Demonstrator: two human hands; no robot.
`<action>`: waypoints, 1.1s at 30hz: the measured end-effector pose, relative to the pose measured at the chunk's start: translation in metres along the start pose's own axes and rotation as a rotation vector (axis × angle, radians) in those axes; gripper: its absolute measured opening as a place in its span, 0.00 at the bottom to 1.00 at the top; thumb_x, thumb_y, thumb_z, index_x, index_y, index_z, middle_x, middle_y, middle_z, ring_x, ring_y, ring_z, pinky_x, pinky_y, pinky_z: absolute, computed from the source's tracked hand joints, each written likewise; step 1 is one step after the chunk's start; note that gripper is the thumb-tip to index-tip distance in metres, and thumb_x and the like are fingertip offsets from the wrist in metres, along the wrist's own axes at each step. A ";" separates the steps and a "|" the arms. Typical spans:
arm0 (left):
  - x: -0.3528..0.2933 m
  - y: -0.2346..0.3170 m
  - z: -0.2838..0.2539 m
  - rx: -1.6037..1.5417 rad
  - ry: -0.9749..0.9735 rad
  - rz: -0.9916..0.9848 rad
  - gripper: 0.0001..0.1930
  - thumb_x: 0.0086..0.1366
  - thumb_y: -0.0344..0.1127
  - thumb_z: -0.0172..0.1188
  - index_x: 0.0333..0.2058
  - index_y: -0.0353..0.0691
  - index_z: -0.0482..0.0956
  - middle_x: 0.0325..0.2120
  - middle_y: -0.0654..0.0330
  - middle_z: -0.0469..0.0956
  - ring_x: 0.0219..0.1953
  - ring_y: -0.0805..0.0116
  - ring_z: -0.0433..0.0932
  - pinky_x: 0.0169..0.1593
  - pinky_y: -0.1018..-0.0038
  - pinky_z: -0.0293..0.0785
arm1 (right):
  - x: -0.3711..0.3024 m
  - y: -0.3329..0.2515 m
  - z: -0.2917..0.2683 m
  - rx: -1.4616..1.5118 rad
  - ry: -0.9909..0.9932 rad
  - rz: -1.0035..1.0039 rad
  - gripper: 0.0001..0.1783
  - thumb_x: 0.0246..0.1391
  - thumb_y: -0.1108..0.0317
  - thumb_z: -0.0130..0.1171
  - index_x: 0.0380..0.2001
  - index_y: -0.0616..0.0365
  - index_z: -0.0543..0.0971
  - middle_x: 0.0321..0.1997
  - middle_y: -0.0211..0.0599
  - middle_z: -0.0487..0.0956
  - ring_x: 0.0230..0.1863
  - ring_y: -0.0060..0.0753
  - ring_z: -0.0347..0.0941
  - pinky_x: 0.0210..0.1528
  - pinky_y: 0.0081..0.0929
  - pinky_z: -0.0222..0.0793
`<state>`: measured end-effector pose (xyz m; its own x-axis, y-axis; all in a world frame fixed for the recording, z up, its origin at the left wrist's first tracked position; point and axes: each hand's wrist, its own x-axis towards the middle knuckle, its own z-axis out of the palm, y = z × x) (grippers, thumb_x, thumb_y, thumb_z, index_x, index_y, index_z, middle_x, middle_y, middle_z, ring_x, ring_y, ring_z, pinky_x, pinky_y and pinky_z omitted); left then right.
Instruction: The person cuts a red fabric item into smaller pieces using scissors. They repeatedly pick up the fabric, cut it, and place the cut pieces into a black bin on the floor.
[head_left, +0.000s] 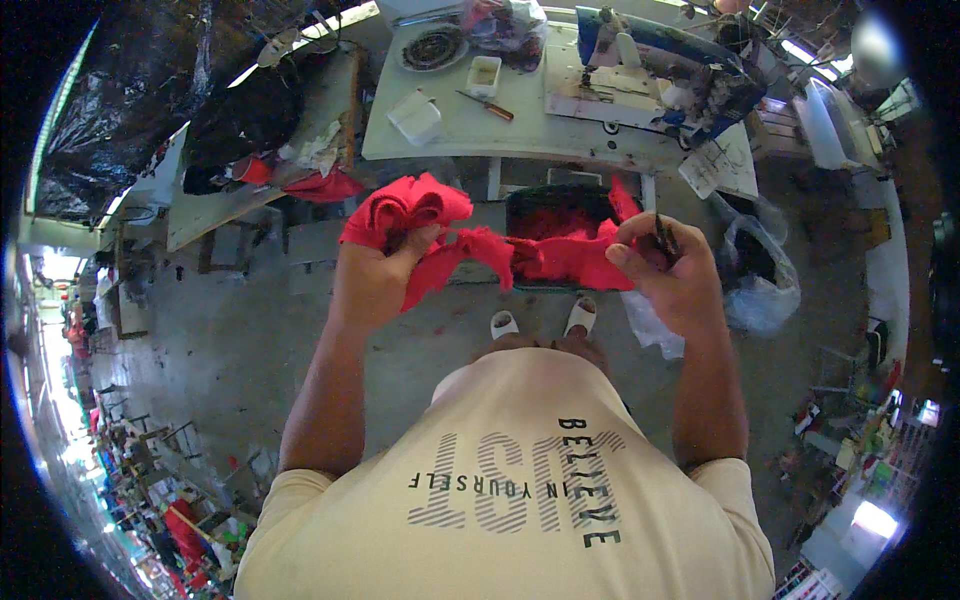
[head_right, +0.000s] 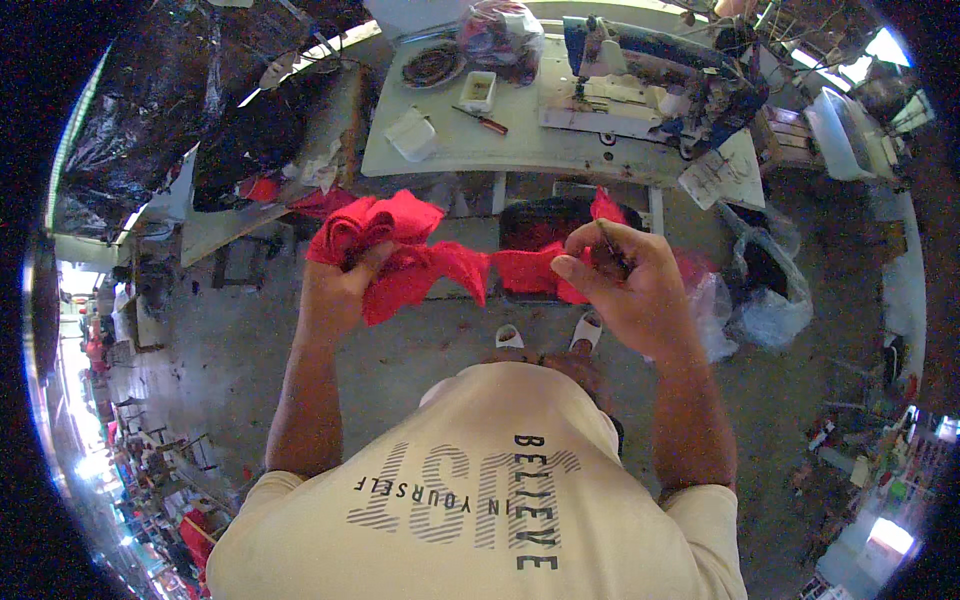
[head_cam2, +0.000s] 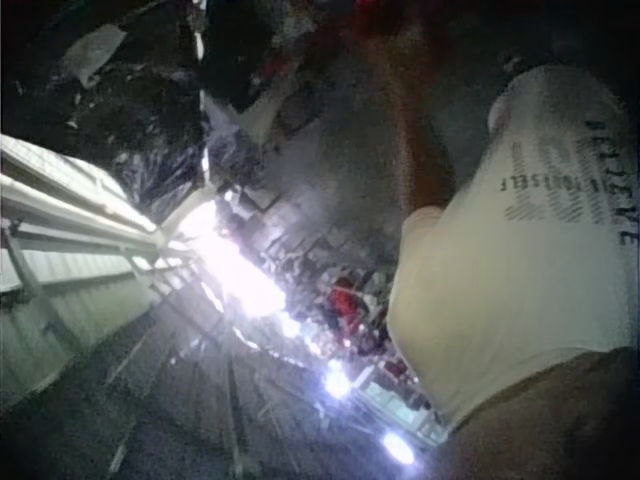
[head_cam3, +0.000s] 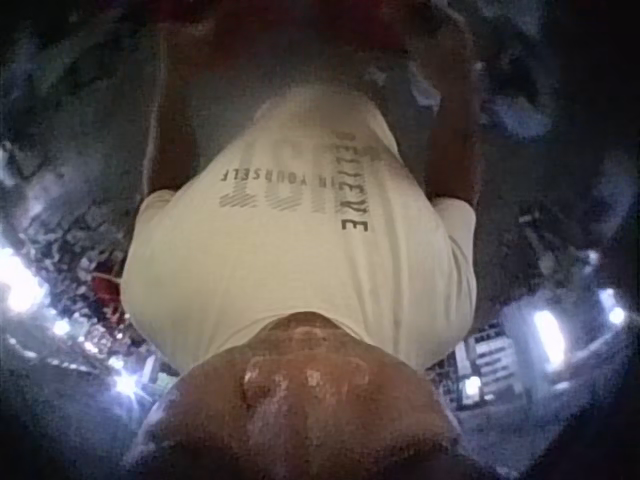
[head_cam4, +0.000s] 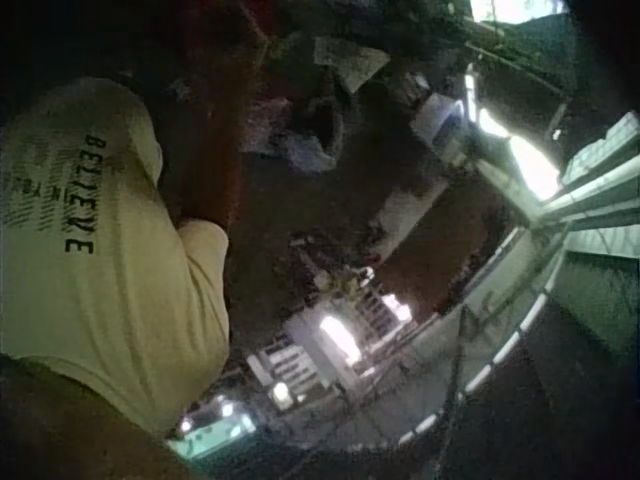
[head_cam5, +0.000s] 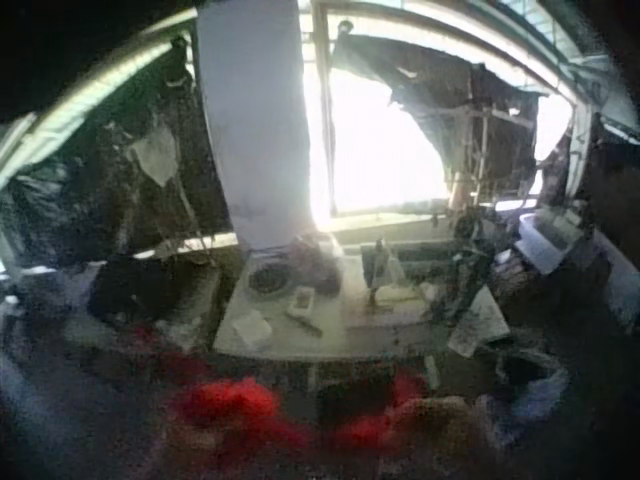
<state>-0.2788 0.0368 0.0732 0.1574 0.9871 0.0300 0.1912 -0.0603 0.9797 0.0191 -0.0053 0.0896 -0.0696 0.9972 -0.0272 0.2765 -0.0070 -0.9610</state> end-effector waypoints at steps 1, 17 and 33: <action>0.001 0.001 0.007 -0.021 0.018 0.029 0.11 0.63 0.28 0.60 0.44 0.36 0.75 0.34 0.65 0.79 0.35 0.77 0.75 0.42 0.77 0.72 | 0.001 0.001 0.003 -0.078 0.026 -0.046 0.08 0.53 0.67 0.66 0.28 0.59 0.78 0.23 0.19 0.72 0.24 0.11 0.62 0.26 0.16 0.58; -0.021 -0.074 0.081 -1.181 -0.612 -0.981 0.15 0.69 0.41 0.50 0.48 0.39 0.73 0.38 0.58 0.77 0.38 0.66 0.77 0.46 0.67 0.75 | -0.015 -0.025 0.034 -0.025 0.019 0.226 0.09 0.54 0.67 0.65 0.34 0.61 0.82 0.25 0.21 0.78 0.26 0.10 0.68 0.29 0.14 0.65; -0.028 -0.072 0.086 -1.272 -0.505 -0.947 0.14 0.69 0.40 0.51 0.47 0.37 0.72 0.43 0.59 0.77 0.52 0.63 0.74 0.58 0.63 0.69 | -0.052 -0.020 0.057 -0.171 -0.565 0.173 0.08 0.53 0.72 0.60 0.37 0.61 0.81 0.27 0.38 0.82 0.27 0.23 0.76 0.31 0.24 0.72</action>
<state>-0.2137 0.0011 -0.0148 0.7793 0.4417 -0.4446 -0.4241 0.8940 0.1447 -0.0378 -0.0616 0.0940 -0.4947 0.7885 -0.3655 0.4759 -0.1061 -0.8731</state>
